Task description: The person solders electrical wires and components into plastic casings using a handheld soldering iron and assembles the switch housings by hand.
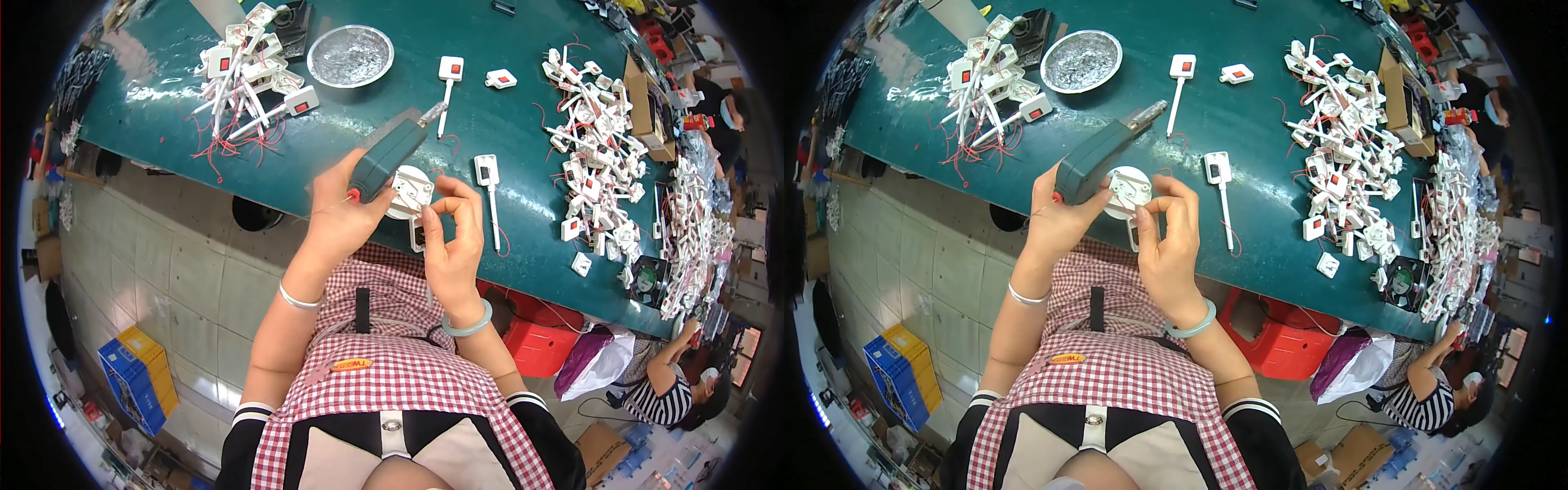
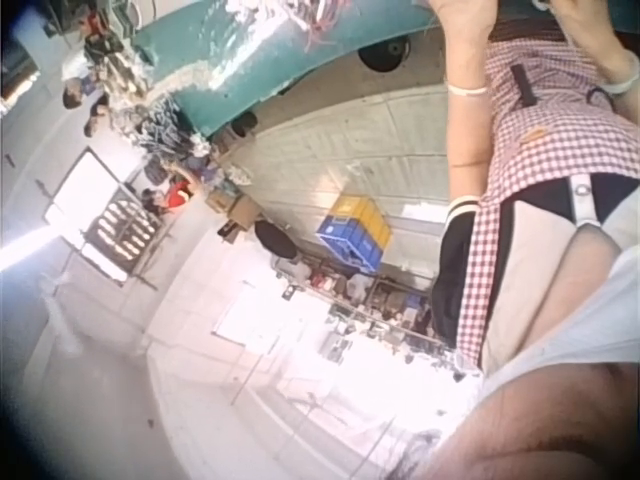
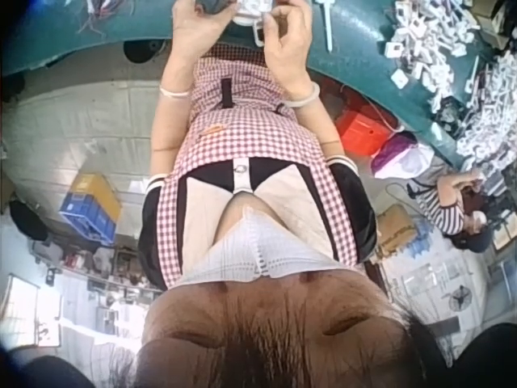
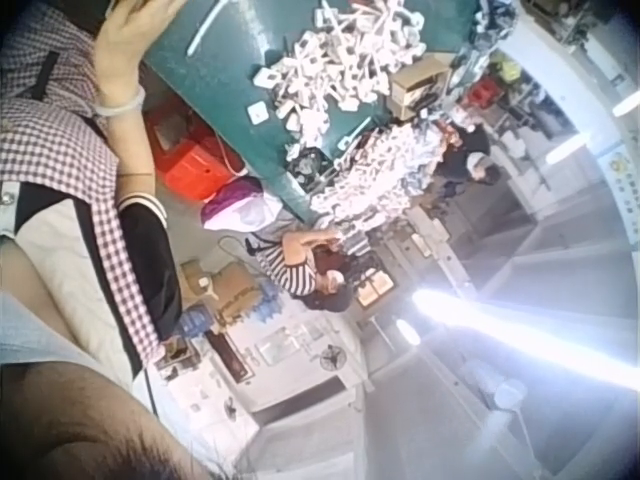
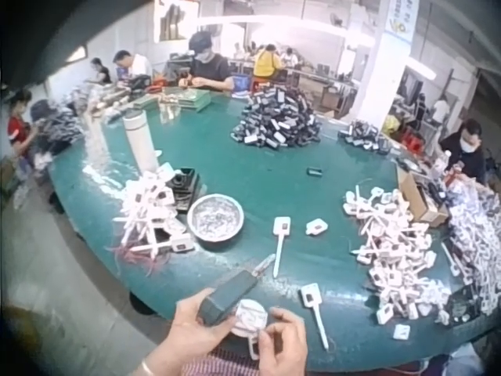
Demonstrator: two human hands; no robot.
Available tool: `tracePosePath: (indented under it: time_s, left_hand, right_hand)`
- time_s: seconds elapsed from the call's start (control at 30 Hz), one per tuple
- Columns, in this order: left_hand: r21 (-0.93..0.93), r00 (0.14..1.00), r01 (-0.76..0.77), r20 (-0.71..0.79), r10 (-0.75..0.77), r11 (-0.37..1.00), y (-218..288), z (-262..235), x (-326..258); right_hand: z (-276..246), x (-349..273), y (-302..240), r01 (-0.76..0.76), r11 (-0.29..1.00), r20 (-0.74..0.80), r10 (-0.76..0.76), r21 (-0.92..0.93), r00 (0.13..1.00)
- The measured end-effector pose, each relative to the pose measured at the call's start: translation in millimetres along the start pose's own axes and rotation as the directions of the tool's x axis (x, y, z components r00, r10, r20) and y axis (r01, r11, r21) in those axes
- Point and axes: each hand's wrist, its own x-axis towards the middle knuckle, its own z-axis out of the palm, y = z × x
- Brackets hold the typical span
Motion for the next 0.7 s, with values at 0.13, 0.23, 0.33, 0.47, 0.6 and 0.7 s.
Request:
tracePosePath:
  time_s: [0.13, 0.23, 0.33, 0.47, 0.6, 0.7]
  left_hand:
    - [0.061, 0.998, -0.039, 0.05, 0.036, 0.997, 2, -6, 13]
    - [0.135, 0.982, -0.113, 0.164, 0.09, 0.984, 10, -11, 18]
    - [0.279, 0.975, -0.177, 0.184, 0.129, 0.944, 11, -16, 15]
    - [0.277, 0.937, -0.293, 0.275, 0.217, 0.915, 13, -18, 19]
    - [0.088, 0.966, -0.162, 0.217, 0.14, 0.983, 10, -13, 23]
    - [0.06, 0.973, -0.148, 0.185, 0.135, 0.987, 4, -11, 22]
  right_hand:
    - [-7, 2, 1, -0.155, 0.979, 0.023, 0.153, 0.136, 0.988]
    - [-10, 6, -1, -0.117, 0.987, 0.021, 0.116, 0.113, 0.993]
    - [-3, 9, 1, -0.023, 0.999, 0.027, 0.022, 0.033, 0.999]
    - [8, 9, -6, -0.155, 0.979, 0.004, 0.156, 0.132, 0.988]
    - [11, 8, -1, -0.084, 0.995, -0.038, 0.086, 0.046, 0.996]
    - [10, 1, 2, -0.023, 0.999, -0.045, 0.024, 0.025, 0.999]
